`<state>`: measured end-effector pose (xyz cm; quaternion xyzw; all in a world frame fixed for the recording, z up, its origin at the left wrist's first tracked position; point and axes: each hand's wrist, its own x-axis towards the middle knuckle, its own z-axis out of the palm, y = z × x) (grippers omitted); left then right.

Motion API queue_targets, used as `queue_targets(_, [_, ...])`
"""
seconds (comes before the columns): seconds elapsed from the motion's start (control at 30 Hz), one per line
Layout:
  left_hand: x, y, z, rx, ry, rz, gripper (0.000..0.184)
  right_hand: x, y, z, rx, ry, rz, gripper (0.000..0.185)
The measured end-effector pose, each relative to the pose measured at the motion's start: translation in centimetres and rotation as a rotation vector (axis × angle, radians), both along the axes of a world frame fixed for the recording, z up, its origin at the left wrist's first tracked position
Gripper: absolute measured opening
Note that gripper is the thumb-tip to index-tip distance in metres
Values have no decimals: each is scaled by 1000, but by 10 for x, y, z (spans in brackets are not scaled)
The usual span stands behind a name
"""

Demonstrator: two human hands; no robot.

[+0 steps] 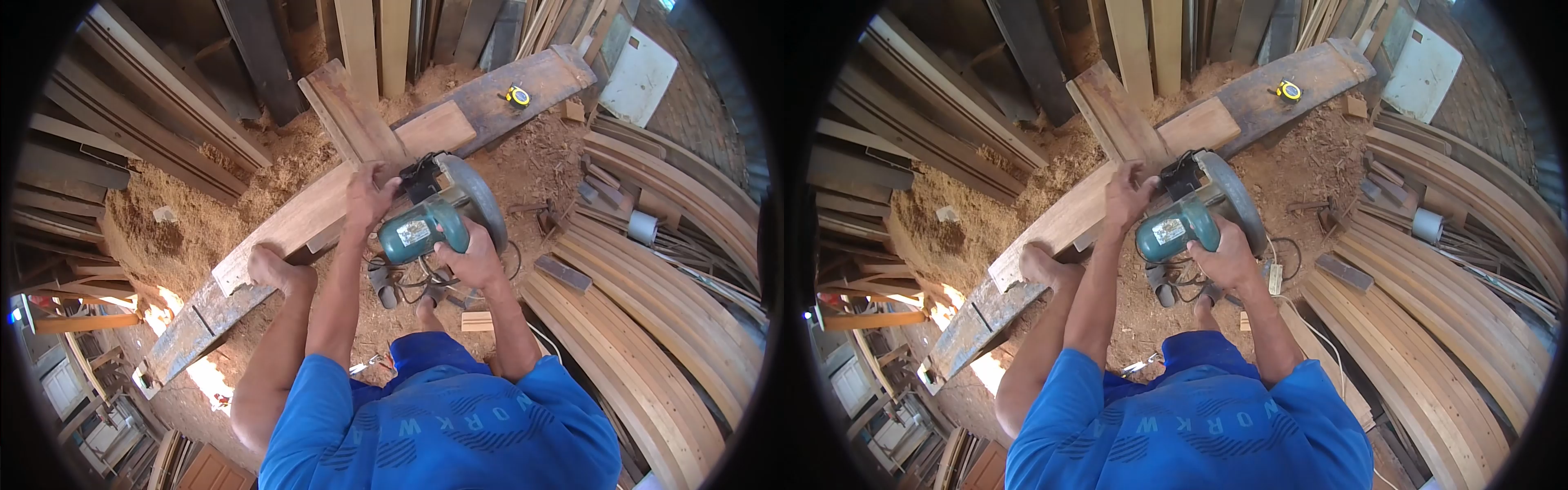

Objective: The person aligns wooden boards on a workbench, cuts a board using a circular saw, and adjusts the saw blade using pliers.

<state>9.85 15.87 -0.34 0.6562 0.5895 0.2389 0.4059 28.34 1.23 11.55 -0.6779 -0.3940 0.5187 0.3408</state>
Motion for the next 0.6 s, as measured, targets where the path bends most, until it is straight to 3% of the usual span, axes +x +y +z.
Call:
queue_targets(0.07, [-35, -1, 6, 81, 125, 29, 65, 1, 2, -1, 32, -16, 9, 41])
queue_targets(0.17, [-104, -12, -9, 273, 366, -170, 94, 2, 3, -3, 63, 11, 2, 41])
queue_targets(0.27, [-133, -36, -7, 150, 683, -295, 117, 1, 4, 0, 60, 31, 4, 41])
queue_targets(0.6, [-129, -13, -7, 116, 737, -386, 114, 3, 0, -7, 53, 54, 3, 41])
